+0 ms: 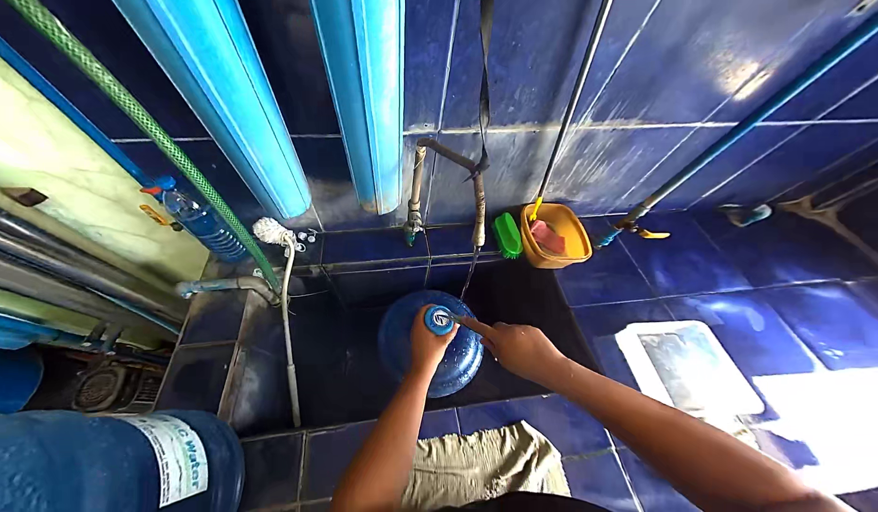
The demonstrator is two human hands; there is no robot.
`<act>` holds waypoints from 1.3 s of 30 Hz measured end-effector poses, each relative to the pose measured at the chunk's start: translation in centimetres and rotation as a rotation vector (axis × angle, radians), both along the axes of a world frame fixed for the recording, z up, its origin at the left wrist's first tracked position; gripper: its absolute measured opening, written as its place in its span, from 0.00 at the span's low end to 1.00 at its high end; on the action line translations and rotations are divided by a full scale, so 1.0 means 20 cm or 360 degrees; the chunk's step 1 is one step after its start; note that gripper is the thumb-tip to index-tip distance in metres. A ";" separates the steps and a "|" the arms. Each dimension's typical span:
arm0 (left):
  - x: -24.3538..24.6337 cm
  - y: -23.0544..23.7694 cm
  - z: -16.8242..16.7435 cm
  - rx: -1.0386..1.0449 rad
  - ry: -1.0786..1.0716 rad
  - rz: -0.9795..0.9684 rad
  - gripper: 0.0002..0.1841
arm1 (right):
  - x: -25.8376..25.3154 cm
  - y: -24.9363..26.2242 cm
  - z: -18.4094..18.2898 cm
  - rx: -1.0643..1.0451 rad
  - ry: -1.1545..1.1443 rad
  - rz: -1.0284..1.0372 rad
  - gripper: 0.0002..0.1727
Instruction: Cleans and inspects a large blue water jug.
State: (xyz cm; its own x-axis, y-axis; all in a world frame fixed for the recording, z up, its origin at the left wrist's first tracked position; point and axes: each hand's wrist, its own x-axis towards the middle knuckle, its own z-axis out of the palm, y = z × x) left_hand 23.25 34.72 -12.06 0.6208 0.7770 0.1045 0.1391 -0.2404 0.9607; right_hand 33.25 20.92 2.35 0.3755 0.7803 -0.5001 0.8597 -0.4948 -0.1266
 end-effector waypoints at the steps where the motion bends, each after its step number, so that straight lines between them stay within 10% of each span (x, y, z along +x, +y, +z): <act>1: 0.01 0.00 0.00 -0.0004 0.0010 0.0015 0.37 | -0.02 -0.04 0.01 -0.0014 -0.0031 -0.0012 0.29; 11: 0.02 0.01 0.00 0.0070 0.0061 -0.0031 0.36 | -0.23 -0.03 0.12 -0.0263 -0.0166 -0.0086 0.32; 16: 0.01 0.01 -0.02 0.0052 -0.0021 -0.0025 0.35 | -0.38 -0.03 -0.05 -0.0149 -0.0125 -0.0359 0.43; 23: -0.03 0.01 -0.02 0.0011 -0.0042 -0.0140 0.39 | -0.41 -0.03 -0.31 0.0325 0.0035 -0.0541 0.32; 28: -0.13 0.09 0.07 -0.0134 -0.0206 -0.0450 0.42 | -0.26 0.02 0.01 0.0088 0.0098 -0.0328 0.31; 33: -0.13 0.15 0.23 0.0506 0.0427 -0.0480 0.19 | -0.19 0.10 0.25 -0.0152 -0.0016 -0.0069 0.29; 39: -0.08 0.18 0.35 0.1257 0.0623 -0.0705 0.16 | -0.03 -0.05 0.19 0.0035 0.0111 -0.0261 0.30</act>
State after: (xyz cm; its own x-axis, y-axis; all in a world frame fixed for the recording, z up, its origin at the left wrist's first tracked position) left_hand 21.56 38.40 -4.97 0.9402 0.2614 0.2182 0.1558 -0.9001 0.4070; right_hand 32.62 19.90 6.13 0.4637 0.7224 -0.5130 0.7563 -0.6243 -0.1956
